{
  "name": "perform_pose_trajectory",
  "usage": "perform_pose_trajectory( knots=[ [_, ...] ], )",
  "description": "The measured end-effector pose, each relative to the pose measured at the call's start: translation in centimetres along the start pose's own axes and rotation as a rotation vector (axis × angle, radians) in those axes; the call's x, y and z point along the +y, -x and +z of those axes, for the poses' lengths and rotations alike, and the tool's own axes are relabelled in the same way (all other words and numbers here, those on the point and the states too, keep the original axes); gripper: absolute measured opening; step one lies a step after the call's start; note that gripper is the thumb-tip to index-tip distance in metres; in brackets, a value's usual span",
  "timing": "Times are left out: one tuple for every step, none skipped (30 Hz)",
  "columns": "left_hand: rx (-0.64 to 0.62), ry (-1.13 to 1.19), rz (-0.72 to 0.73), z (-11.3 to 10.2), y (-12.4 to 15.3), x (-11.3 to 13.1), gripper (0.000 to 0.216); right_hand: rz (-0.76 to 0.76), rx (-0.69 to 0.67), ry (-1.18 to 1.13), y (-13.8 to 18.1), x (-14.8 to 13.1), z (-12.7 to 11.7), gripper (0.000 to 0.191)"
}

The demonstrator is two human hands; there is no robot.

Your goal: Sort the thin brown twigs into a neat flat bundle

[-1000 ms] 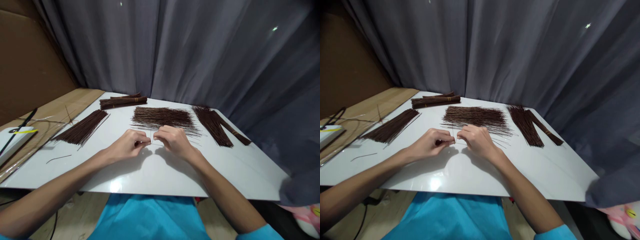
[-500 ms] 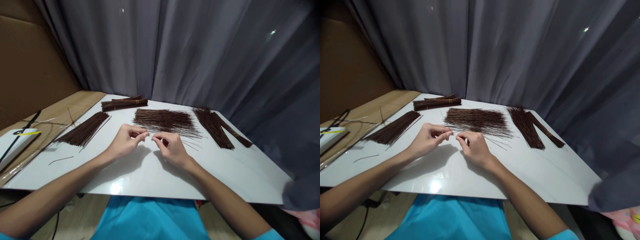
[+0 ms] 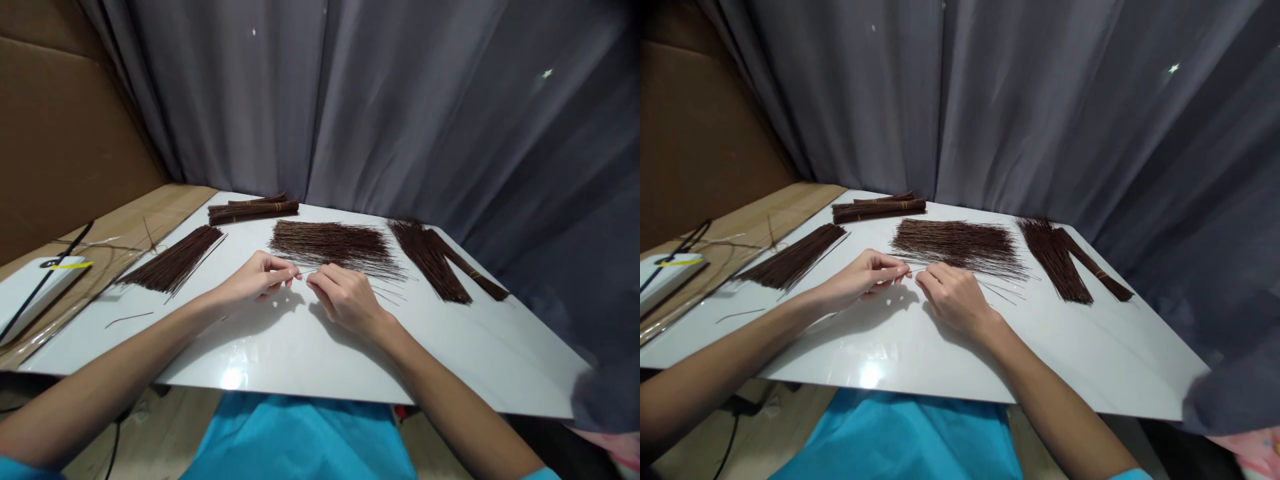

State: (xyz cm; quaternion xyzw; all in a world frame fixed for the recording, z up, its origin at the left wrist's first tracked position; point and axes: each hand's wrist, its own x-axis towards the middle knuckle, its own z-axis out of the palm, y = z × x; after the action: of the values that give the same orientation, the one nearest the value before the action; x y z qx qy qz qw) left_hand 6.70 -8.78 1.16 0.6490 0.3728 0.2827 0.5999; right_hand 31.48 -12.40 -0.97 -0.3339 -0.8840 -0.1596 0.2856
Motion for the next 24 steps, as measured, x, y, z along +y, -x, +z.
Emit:
perform_pose_trajectory(
  knots=[
    [-0.002,0.04,-0.001,0.1,0.0,0.0,0.04,-0.008,0.012,0.011,0.0,-0.1,0.0,0.02],
    [-0.001,0.072,0.0,0.2,-0.1,-0.1,0.041,-0.014,0.025,0.019,0.0,-0.1,0.0,0.02],
    [0.0,0.093,0.002,0.3,-0.1,-0.1,0.041,-0.019,0.038,0.026,0.0,-0.2,0.0,0.021],
    [0.0,0.101,0.005,0.5,-0.2,-0.2,0.042,-0.024,0.046,0.031,0.0,-0.2,0.0,0.022],
    [-0.003,0.101,0.011,0.6,-0.3,-0.4,0.042,-0.029,0.047,0.034,0.0,-0.2,0.0,0.022],
    [-0.006,0.093,0.019,0.7,-0.4,-0.6,0.042,-0.035,0.041,0.036,0.0,-0.2,0.0,0.021],
    [-0.005,0.078,0.029,0.7,-0.5,-0.7,0.042,-0.041,0.032,0.036,0.0,-0.2,0.0,0.02],
    [0.0,0.056,0.042,0.7,-0.6,-0.9,0.042,-0.046,0.019,0.035,0.0,-0.1,0.0,0.019],
    [0.011,0.03,0.056,0.7,-0.7,-1.1,0.042,-0.05,0.008,0.032,0.1,-0.1,0.0,0.019],
    [0.023,0.001,0.068,0.8,-0.8,-1.3,0.042,-0.054,-0.002,0.028,0.1,-0.2,0.0,0.018],
    [0.031,-0.027,0.076,0.8,-0.9,-1.3,0.042,-0.057,-0.008,0.022,0.1,-0.2,0.0,0.019],
    [0.036,-0.05,0.079,0.9,-0.9,-1.4,0.042,-0.058,-0.01,0.014,0.1,-0.2,0.0,0.02],
    [0.037,-0.067,0.078,1.1,-1.0,-1.4,0.042,-0.057,-0.009,0.002,0.1,-0.3,0.0,0.021],
    [0.038,-0.079,0.079,1.3,-1.0,-1.4,0.043,-0.055,-0.007,-0.014,0.1,-0.4,0.0,0.022],
    [0.039,-0.093,0.09,1.6,-1.0,-1.4,0.042,-0.053,-0.005,-0.03,0.0,-0.6,0.0,0.023],
    [0.042,-0.115,0.116,1.8,-1.0,-1.4,0.042,-0.048,-0.003,-0.043,0.0,-0.7,0.0,0.024],
    [0.049,-0.148,0.157,2.1,-1.0,-1.4,0.042,-0.037,0.002,-0.051,-0.1,-0.8,0.1,0.024],
    [0.066,-0.196,0.205,2.3,-0.9,-1.4,0.041,-0.023,0.007,-0.053,-0.1,-0.9,0.2,0.022],
    [0.09,-0.258,0.251,2.4,-0.9,-1.4,0.04,-0.006,0.011,-0.052,-0.1,-1.0,0.3,0.02],
    [0.116,-0.333,0.284,2.5,-0.8,-1.4,0.039,0.011,0.017,-0.049,-0.1,-1.0,0.3,0.018],
    [0.136,-0.409,0.298,2.5,-0.8,-1.5,0.038,0.026,0.022,-0.048,0.0,-0.9,0.4,0.016],
    [0.147,-0.475,0.297,2.4,-0.7,-1.5,0.036,0.036,0.026,-0.05,0.0,-0.8,0.5,0.015],
    [0.145,-0.523,0.287,2.3,-0.7,-1.5,0.035,0.042,0.029,-0.055,0.1,-0.7,0.5,0.015],
    [0.133,-0.552,0.277,2.2,-0.6,-1.5,0.035,0.049,0.034,-0.061,0.1,-0.5,0.6,0.015]
  ],
)
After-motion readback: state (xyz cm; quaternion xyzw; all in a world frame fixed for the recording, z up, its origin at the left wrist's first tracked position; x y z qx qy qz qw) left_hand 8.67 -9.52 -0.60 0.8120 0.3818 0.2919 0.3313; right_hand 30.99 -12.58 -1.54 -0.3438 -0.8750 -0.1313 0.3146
